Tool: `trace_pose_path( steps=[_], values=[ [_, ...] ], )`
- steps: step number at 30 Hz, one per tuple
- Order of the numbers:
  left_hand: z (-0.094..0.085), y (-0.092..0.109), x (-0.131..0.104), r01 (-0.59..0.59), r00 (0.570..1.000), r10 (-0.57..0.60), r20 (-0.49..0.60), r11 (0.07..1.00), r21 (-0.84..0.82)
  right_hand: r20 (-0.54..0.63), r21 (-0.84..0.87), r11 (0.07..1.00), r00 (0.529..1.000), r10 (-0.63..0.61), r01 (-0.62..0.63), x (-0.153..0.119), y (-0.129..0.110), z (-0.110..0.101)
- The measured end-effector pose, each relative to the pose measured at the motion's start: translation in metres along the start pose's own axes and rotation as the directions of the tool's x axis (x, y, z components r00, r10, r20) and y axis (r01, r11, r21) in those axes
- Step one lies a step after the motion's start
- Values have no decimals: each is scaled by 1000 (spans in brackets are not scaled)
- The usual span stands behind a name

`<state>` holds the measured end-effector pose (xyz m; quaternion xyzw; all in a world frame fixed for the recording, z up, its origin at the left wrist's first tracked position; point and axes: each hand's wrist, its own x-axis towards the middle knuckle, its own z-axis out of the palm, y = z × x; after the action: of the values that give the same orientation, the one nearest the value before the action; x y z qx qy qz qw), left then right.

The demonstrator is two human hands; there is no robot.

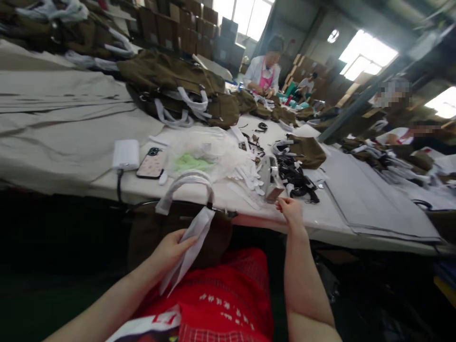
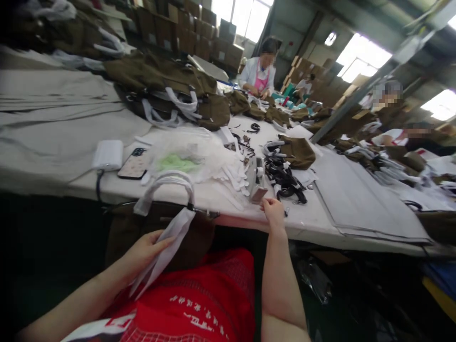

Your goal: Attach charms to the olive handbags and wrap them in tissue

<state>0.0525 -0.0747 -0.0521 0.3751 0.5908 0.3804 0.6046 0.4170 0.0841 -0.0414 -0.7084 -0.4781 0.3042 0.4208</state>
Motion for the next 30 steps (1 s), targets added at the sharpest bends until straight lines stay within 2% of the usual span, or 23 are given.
trace_pose_path(
  steps=[3, 5, 7, 9, 11, 13, 14, 16, 20, 22, 24, 25, 27, 28, 30],
  values=[
    [2, -5, 1, -3, 1000, 2, -13, 999, -41, 85, 42, 999, 996, -31, 27, -34, -7, 13],
    [3, -9, 2, -12, 1000, 11, -16, 998, -62, 263, 137, 988, 959, -100, 66, -71, -20, 31],
    [3, -11, 2, -22, 1000, 21, -15, 998, -61, 481, 203, 978, 865, -141, 47, -111, -37, 55],
    [4, -10, 2, -32, 999, 31, -9, 999, -36, 615, 229, 973, 769, -174, 36, -142, -50, 83],
    [4, -8, 2, -56, 998, 56, 1, 998, -8, 712, 211, 976, 675, -193, 57, -162, -58, 108],
    [3, -7, 1, -92, 996, 92, 4, 995, 30, 757, 158, 979, 620, -205, 131, -172, -61, 128],
    [2, -7, 1, -112, 994, 112, -2, 992, 60, 760, 123, 976, 616, -208, 178, -174, -61, 135],
    [0, -7, 0, -151, 988, 155, -22, 979, 138, 739, 46, 963, 640, -212, 265, -176, -62, 143],
    [-4, -7, -3, -207, 976, 217, -13, 946, 248, 675, -58, 923, 696, -244, 380, -173, -65, 144],
    [-5, -4, -4, -209, 975, 221, -19, 947, 243, 641, -106, 915, 730, -235, 388, -169, -63, 143],
    [-6, -1, -4, -190, 978, 202, -45, 963, 190, 664, -145, 940, 735, -139, 309, -166, -56, 146],
    [-6, 0, -4, -168, 983, 176, -49, 977, 132, 703, -144, 964, 708, -60, 225, -165, -52, 148],
    [-6, 1, -2, -87, 996, 87, -1, 995, -44, 802, -74, 997, 594, 66, -12, -165, -41, 152],
    [-6, 1, -2, -26, 998, 34, 51, 990, -140, 844, -4, 991, 531, 75, -135, -165, -36, 154],
    [-8, -2, -3, 95, 988, -57, 145, 958, -272, 894, 159, 938, 447, -5, -308, -168, -29, 154]
  ],
)
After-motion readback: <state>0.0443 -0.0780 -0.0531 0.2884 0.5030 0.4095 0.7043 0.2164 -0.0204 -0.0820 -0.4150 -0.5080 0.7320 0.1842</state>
